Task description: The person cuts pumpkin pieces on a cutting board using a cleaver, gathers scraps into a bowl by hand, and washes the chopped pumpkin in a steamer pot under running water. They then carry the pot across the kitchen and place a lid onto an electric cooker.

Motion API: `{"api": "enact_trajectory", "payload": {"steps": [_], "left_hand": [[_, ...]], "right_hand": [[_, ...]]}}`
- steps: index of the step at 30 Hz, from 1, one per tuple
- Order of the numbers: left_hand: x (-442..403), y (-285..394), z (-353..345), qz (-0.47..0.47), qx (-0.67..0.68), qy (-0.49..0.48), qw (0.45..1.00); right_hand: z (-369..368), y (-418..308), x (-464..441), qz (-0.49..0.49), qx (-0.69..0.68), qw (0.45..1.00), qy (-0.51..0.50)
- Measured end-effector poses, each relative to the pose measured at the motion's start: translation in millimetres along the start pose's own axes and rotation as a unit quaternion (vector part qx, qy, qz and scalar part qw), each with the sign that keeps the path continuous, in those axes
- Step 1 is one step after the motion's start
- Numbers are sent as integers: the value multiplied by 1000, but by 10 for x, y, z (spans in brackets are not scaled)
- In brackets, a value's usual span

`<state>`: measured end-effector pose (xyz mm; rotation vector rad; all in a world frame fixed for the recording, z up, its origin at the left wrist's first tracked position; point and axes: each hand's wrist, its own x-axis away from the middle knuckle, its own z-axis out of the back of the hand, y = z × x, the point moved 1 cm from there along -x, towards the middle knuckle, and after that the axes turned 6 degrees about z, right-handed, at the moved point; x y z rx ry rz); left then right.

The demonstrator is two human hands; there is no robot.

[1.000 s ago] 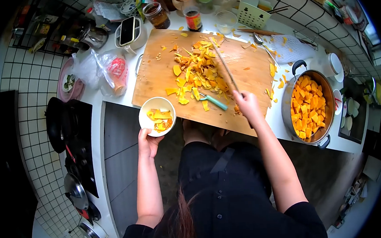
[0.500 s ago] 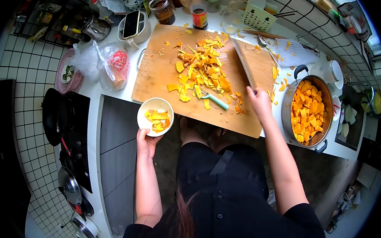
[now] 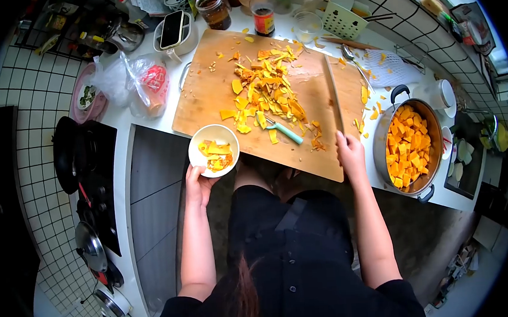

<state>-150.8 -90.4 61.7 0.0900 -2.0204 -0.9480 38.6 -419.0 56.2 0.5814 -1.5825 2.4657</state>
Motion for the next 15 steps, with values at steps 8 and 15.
{"api": "enact_trajectory", "payload": {"steps": [8,15], "left_hand": [[-131,228,35,14,-33,-37,999],[-109,656,255,20,-58,-52,997]], "right_hand": [[-226,404,583,-56,-10,995,80],[-1057,-1,422,11,-37,999,27]]}}
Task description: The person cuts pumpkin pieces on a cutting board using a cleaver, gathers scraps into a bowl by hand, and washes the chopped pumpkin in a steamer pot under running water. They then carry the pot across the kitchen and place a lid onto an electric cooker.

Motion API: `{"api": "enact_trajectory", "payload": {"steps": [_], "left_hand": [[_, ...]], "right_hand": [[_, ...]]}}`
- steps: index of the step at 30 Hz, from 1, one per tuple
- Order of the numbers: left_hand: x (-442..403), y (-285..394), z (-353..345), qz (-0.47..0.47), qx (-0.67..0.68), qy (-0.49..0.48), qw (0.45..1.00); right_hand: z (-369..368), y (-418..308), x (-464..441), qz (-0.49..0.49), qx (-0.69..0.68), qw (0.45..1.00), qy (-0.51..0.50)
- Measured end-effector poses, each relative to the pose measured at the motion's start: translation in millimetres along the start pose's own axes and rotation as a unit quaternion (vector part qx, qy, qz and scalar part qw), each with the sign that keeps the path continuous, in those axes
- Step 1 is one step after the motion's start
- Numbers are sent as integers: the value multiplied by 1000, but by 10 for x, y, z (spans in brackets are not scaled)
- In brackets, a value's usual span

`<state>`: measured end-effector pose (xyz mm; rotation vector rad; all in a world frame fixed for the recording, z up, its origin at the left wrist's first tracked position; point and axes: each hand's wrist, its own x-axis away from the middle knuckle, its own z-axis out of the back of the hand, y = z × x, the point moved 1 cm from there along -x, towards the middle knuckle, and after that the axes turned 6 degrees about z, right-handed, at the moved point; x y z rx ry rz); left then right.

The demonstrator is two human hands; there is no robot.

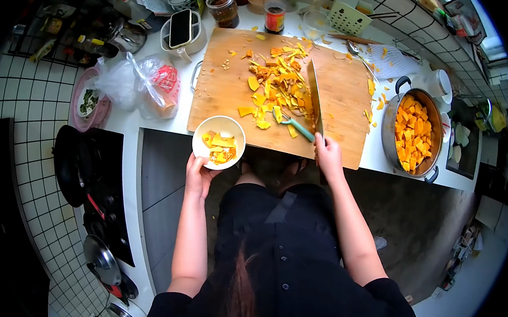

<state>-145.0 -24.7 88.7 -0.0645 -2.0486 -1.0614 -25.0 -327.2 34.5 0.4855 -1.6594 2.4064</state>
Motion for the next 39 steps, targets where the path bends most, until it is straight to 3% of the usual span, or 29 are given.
{"api": "enact_trajectory", "payload": {"steps": [5,7,13,18,27,29,32,33,36,37,39], "left_hand": [[11,288,360,-1,-34,-14,999],[-5,397,464,-2,-44,-20,999],[-152,521,664,9,-77,-51,996],[-257,505,503,18,-87,-64,994],[-245,284,124,8,-71,-86,994],[-199,258,54,7,-65,-74,995],[-127,215,-27,7,-55,-58,997],[-107,194,-43,7,-50,-53,997],[-61,145,-76,4,-36,-34,999],[-49,121,-80,2,-31,-26,999],[-22,72,-93,-4,-18,-8,1000]], "right_hand": [[-142,-299,-158,42,-132,988,64],[18,-323,-163,30,-91,991,96],[429,-124,196,-100,-160,969,161],[718,259,256,-173,-249,946,118],[876,344,-476,-176,-258,949,-43],[894,248,-627,-191,-189,963,-32],[1056,376,-889,-34,161,985,-58],[1086,370,-938,34,258,963,-76],[1098,298,-981,90,422,900,-57],[1083,161,-973,21,449,889,-88],[1043,-4,-980,24,532,837,-128]]}}
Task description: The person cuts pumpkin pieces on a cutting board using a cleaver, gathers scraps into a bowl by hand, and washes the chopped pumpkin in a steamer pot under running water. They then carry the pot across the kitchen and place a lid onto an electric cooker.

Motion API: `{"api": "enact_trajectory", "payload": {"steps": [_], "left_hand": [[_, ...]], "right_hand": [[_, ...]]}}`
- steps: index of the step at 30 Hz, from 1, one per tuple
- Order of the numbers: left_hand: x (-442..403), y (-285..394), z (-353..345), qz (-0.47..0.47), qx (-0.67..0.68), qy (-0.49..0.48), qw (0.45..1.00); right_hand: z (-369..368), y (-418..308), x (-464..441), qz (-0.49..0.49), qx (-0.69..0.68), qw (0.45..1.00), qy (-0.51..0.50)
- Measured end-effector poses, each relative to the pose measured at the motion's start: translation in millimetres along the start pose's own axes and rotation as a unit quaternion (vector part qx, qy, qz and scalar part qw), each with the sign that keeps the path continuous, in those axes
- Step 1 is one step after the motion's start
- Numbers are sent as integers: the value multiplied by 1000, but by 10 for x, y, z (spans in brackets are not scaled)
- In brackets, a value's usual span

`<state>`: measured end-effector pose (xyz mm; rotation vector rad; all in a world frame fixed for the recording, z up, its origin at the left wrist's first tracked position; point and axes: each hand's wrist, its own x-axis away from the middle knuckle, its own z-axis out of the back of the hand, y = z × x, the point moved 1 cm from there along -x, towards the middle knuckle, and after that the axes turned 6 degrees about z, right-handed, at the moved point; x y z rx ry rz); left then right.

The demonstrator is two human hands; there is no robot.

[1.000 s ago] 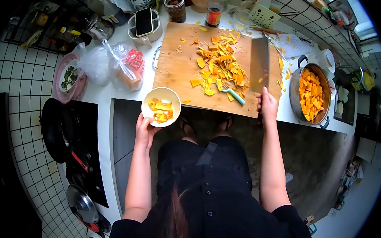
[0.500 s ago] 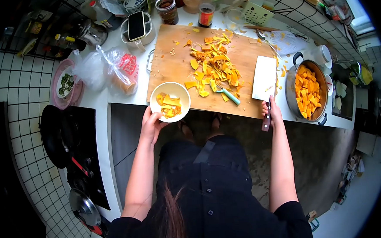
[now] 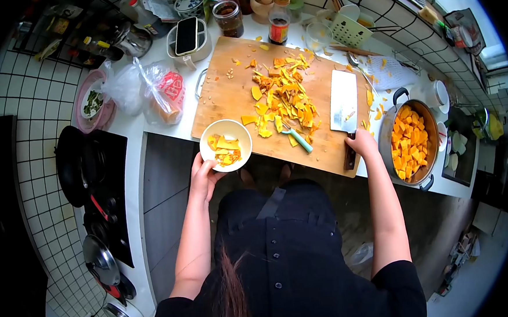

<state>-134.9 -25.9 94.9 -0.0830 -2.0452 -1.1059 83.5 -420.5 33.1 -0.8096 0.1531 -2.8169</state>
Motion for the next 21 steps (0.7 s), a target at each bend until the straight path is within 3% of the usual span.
{"api": "enact_trajectory", "payload": {"steps": [2,5,7,9,11,16,21], "left_hand": [[25,-33,-22,-7,17,19,1000],[52,-64,-44,-14,38,41,998],[4,-96,-21,-22,54,43,997],[-53,-128,15,-18,63,55,996],[-150,-132,56,-5,65,61,996],[-542,76,94,13,34,47,998],[-1160,284,151,32,-29,32,999]], "right_hand": [[63,-58,-33,-6,50,998,-40],[247,-241,-116,5,102,995,-8],[388,-519,-181,80,38,986,139],[443,-855,-313,149,-75,971,173],[460,-1224,-438,172,-114,968,140],[280,-2011,-722,53,-52,997,38],[140,-2255,-806,-22,-58,995,81]]}}
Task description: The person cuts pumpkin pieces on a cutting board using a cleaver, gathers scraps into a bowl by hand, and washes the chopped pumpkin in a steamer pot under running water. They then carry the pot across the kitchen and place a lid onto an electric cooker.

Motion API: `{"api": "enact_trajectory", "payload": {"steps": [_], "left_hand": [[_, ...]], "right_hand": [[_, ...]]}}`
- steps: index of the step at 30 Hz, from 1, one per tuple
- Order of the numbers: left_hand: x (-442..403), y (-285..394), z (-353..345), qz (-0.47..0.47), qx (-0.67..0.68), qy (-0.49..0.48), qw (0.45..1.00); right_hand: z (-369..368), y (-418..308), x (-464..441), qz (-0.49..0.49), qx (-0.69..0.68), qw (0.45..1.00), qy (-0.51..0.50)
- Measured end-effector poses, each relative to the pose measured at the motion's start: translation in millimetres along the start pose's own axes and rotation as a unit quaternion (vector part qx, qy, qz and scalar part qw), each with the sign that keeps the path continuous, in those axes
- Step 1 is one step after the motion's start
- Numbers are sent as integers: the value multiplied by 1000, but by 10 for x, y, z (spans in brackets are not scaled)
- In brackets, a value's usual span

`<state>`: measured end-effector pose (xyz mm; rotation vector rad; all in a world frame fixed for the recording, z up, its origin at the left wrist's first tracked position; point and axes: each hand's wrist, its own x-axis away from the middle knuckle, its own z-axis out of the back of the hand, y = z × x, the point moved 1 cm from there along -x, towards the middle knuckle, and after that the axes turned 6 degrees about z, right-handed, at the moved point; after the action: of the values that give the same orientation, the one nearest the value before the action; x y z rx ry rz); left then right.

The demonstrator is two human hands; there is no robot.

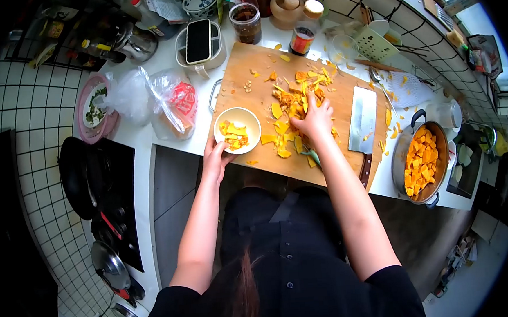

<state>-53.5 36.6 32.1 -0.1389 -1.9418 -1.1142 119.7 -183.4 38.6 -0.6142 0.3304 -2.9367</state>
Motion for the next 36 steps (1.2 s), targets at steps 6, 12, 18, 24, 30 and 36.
{"api": "enact_trajectory", "payload": {"steps": [6,12,18,24,30,36], "left_hand": [[-521,279,-125,-47,-76,-32,996],[-806,360,-44,-39,-123,-83,988],[-634,593,106,33,-54,-105,992],[-630,553,299,34,-41,-95,994],[-578,551,311,8,-23,-91,996],[-471,608,279,-48,-45,-70,995]], "right_hand": [[-64,-119,-66,-27,-65,997,33],[-142,-74,-117,-3,-114,989,90],[17,194,-232,-21,-231,967,107],[480,-497,-73,-3,-485,870,92],[96,-1286,-43,208,-406,863,216],[-432,-1506,167,310,-238,899,198]]}}
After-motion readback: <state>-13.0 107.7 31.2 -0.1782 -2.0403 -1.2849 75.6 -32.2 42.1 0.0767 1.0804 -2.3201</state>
